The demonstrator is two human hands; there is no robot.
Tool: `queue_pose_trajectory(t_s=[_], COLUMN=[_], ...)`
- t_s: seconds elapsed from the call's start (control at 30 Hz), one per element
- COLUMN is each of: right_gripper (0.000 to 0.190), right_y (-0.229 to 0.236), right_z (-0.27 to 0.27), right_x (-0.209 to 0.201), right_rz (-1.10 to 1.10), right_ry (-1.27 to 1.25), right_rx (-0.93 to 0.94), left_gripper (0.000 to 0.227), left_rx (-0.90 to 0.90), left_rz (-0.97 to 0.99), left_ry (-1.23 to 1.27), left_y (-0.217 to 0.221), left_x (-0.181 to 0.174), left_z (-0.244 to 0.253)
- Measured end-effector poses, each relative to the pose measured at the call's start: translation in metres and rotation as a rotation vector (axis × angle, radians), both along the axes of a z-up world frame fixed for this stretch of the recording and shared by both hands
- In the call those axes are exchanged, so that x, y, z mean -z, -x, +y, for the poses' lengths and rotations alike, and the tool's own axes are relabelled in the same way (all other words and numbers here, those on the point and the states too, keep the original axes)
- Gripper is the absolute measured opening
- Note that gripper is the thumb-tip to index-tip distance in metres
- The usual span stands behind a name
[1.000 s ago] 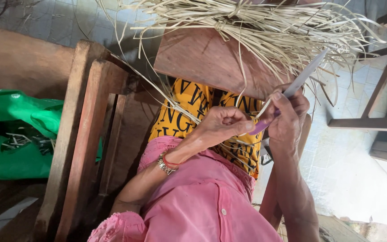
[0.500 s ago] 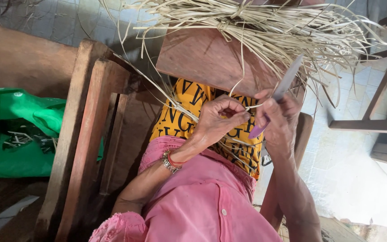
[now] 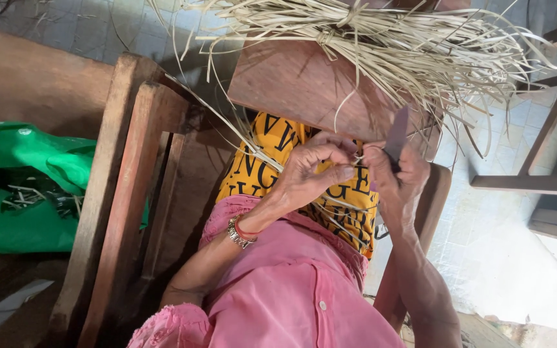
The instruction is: Bundling and tying dried straw or grass using thin strands and a knife for trimming.
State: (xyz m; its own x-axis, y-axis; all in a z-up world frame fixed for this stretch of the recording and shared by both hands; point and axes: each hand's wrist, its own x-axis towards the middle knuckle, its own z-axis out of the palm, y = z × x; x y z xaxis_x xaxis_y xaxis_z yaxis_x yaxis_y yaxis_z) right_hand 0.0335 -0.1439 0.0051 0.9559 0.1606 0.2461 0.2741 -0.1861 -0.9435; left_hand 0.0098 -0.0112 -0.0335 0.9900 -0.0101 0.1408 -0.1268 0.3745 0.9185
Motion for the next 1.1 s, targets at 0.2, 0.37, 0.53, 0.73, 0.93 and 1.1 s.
queue_pose_trajectory(t_s=[0.2, 0.37, 0.53, 0.73, 0.93, 1.1], right_gripper=[0.009, 0.011, 0.011, 0.015, 0.013, 0.009], right_y=[-0.020, -0.024, -0.027, -0.023, -0.027, -0.041], right_z=[-0.024, -0.028, -0.029, -0.019, -0.026, -0.049], right_x=[0.015, 0.016, 0.011, -0.006, 0.002, 0.024], right_rz=[-0.070, -0.112, -0.068, -0.057, -0.024, 0.006], right_ry=[-0.038, -0.090, -0.137, -0.186, -0.286, -0.496], right_rx=[0.093, 0.121, 0.127, 0.099, 0.030, -0.076], left_gripper=[0.003, 0.003, 0.004, 0.011, 0.016, 0.014], left_rx=[0.131, 0.192, 0.211, 0.101, -0.062, -0.121], left_rz=[-0.004, 0.028, 0.055, 0.063, 0.037, 0.054], left_ry=[0.000, -0.040, -0.102, -0.259, -0.530, -0.585], left_y=[0.008, 0.011, 0.019, 0.034, 0.045, 0.052], left_x=[-0.002, -0.008, -0.013, -0.013, -0.025, -0.024], left_z=[0.011, 0.028, 0.042, 0.057, 0.072, 0.085])
